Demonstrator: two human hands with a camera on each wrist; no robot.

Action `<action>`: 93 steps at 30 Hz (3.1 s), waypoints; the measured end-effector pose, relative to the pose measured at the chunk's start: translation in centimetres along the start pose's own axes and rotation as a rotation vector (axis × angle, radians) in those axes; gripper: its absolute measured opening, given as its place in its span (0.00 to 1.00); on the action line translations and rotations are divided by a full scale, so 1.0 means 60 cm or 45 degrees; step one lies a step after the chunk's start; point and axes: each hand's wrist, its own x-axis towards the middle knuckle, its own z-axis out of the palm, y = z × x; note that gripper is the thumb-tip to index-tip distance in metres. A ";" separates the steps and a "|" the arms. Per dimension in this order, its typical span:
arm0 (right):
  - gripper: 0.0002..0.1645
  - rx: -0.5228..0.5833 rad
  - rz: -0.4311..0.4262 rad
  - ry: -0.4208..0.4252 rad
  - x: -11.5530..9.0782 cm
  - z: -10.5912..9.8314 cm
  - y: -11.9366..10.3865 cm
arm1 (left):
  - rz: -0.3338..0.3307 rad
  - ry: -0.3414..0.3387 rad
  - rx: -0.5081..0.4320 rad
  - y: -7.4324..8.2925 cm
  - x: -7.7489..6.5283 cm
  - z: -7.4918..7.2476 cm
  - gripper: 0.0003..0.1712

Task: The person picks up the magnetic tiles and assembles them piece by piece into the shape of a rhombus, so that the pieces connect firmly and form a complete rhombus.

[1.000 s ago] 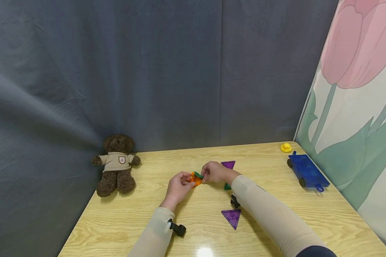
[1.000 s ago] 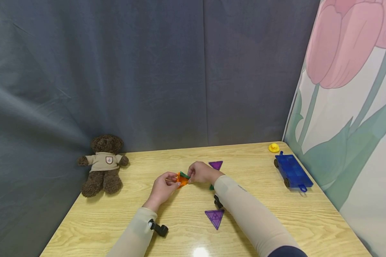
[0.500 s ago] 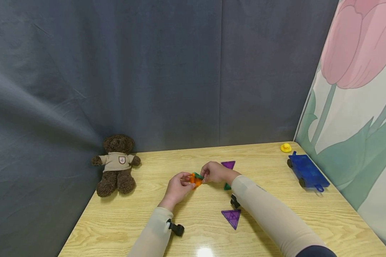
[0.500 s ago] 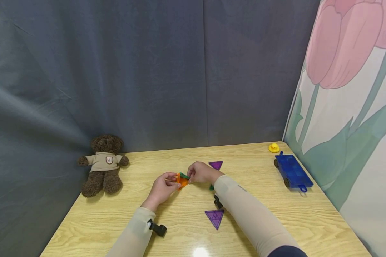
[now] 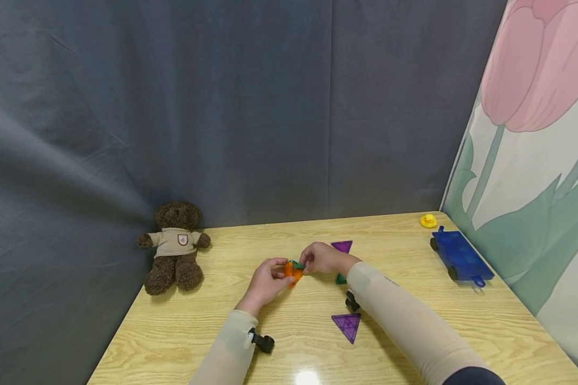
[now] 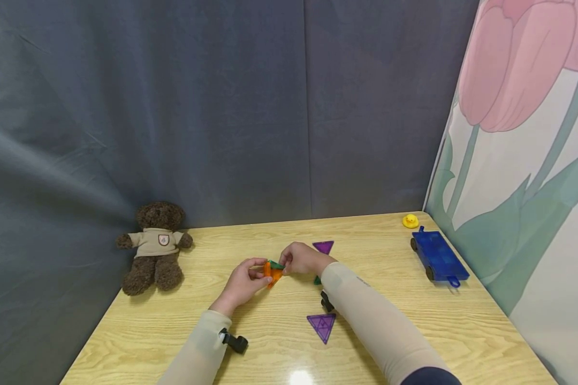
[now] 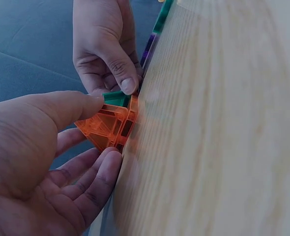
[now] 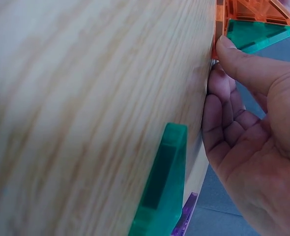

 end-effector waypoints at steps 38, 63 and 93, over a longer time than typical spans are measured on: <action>0.10 0.092 -0.069 0.164 -0.090 -0.020 0.031 | -0.024 0.005 0.015 0.005 -0.016 -0.012 0.25; 0.18 0.127 0.085 0.201 -0.160 -0.043 0.076 | -0.038 0.005 0.036 -0.018 -0.038 -0.040 0.25; 0.36 0.056 0.131 0.245 -0.201 -0.069 0.124 | -0.078 0.021 -0.057 -0.048 -0.066 -0.073 0.28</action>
